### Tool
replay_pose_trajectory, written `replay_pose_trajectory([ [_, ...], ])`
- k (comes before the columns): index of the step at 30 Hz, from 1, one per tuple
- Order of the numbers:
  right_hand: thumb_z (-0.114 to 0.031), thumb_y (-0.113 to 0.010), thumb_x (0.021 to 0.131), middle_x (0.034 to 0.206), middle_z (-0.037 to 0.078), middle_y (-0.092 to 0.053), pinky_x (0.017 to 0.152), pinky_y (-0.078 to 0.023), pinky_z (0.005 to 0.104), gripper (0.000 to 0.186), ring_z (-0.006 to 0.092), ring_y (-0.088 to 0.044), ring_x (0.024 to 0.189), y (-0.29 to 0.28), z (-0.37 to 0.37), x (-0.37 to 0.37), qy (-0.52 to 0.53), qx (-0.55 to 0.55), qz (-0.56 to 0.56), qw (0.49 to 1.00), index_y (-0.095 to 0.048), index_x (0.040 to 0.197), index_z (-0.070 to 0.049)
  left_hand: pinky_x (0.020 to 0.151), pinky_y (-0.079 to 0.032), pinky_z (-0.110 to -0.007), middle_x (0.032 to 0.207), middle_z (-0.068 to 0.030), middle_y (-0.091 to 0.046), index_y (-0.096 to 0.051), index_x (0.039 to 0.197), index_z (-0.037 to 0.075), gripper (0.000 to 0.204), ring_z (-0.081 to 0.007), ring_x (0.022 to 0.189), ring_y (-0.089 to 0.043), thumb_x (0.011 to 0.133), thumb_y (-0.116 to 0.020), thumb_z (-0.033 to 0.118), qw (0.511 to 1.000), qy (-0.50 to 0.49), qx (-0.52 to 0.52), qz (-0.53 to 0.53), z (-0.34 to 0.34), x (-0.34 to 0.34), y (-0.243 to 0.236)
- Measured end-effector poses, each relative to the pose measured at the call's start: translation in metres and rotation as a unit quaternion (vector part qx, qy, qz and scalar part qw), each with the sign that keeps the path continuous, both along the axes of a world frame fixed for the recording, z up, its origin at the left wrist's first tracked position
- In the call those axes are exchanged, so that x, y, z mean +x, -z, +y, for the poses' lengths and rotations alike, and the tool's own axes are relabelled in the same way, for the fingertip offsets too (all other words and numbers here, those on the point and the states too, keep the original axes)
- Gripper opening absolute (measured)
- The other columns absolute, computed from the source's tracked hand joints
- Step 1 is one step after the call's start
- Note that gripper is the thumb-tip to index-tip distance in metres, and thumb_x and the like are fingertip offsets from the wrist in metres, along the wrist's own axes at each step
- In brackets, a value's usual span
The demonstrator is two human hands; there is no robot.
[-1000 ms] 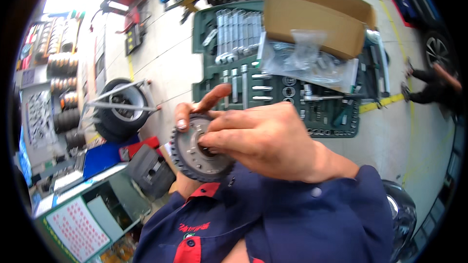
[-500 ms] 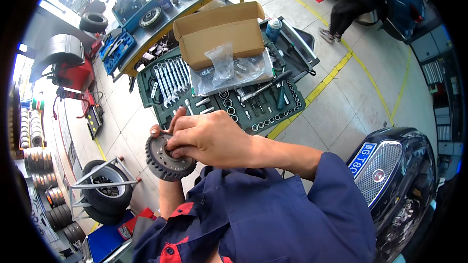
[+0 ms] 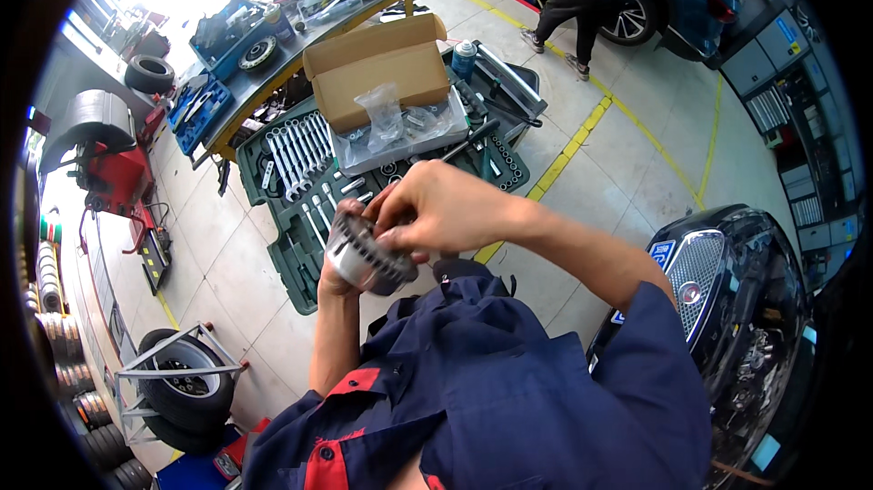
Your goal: The person handles a camshaft gear, aligns it with the engine camshaft, and installs it into the engine bay. They also retrieve and prepare a second gear from a box, spray it with lubricant, and install it into the engine.
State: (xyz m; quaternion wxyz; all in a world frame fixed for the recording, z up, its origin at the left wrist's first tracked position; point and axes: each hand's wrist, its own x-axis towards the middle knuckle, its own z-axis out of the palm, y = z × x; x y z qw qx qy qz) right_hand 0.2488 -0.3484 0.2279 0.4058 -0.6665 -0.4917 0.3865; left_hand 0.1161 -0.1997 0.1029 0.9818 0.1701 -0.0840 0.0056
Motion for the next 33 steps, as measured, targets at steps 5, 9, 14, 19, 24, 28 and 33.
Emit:
replay_pose_trajectory([
  [5,-0.012,-0.072,0.089,0.072,0.006,-0.071,0.054,-0.049,0.0233,0.018,0.0073,-0.063,0.059,0.006,-0.023,0.042,0.028,-0.109,0.092,0.989,-0.075,0.096,0.005,0.109,-0.046,-0.045,0.15,-0.0222,-0.045,-0.06,0.125,0.009,0.08,-0.0317,0.137,-0.048,0.056,-0.098,0.021,0.967,-0.056,0.243,-0.045,-0.006,0.04,-0.008],
  [9,-0.02,-0.066,0.096,0.062,0.004,-0.065,0.043,-0.041,0.0212,0.022,0.0057,-0.056,0.05,0.021,-0.036,0.095,0.008,-0.181,0.186,0.966,-0.074,0.094,0.001,0.106,-0.048,-0.043,0.146,-0.0195,-0.051,-0.06,0.123,0.01,0.073,-0.029,0.132,-0.052,0.06,-0.096,0.017,0.952,-0.086,0.291,-0.034,-0.019,0.075,0.005],
  [14,-0.025,-0.06,0.1,0.071,0.002,-0.069,0.045,-0.042,0.0191,0.03,0.0041,-0.057,0.052,0.03,-0.053,0.191,0.127,-0.121,0.112,0.978,-0.071,0.114,-0.001,0.099,-0.053,-0.04,0.129,-0.009,-0.062,-0.051,0.136,0.016,0.077,-0.0242,0.12,-0.06,0.07,-0.091,0.012,0.966,-0.143,0.2,0.08,-0.043,0.129,0.022],
  [19,-0.025,-0.077,0.089,0.088,0.004,-0.072,0.057,-0.051,0.0227,0.039,0.0074,-0.064,0.069,0.154,-0.082,0.365,0.309,-0.001,0.003,0.951,-0.069,0.121,-0.004,0.097,-0.054,-0.05,0.127,-0.0065,-0.06,-0.044,0.143,0.016,0.08,-0.0249,0.119,-0.06,0.077,-0.088,0.011,0.939,-0.219,0.161,0.21,-0.062,0.185,0.023],
  [24,-0.041,-0.093,0.068,0.132,0.015,-0.059,0.097,-0.051,0.0385,0.101,0.0259,-0.06,0.116,0.281,-0.036,0.448,0.273,0.016,-0.086,0.958,-0.043,0.149,-0.006,0.091,-0.056,-0.064,0.135,-0.0152,-0.055,-0.041,0.145,0.015,0.072,-0.0368,0.119,-0.061,0.083,-0.078,0.007,0.908,-0.316,0.082,0.264,-0.073,0.181,0.006],
  [28,-0.031,-0.095,0.064,0.15,0.02,-0.043,0.11,-0.042,0.0458,0.117,0.0348,-0.046,0.135,0.313,0.011,0.461,0.213,0.03,-0.021,0.976,-0.027,0.156,-0.008,0.093,-0.054,-0.067,0.134,-0.0157,-0.056,-0.042,0.143,0.013,0.065,-0.037,0.124,-0.058,0.086,-0.07,0.001,0.861,-0.42,0.099,0.269,-0.085,0.176,-0.019],
  [33,-0.025,-0.091,0.073,0.125,0.011,-0.062,0.103,-0.045,0.0344,0.077,0.0215,-0.06,0.115,0.352,0.041,0.48,0.191,0.079,-0.056,0.977,-0.053,0.134,0.002,0.093,-0.055,-0.064,0.132,-0.0169,-0.057,-0.044,0.137,0.014,0.058,-0.0374,0.118,-0.062,0.085,-0.066,-0.001,0.792,-0.532,0.1,0.282,-0.103,0.166,-0.055],
])
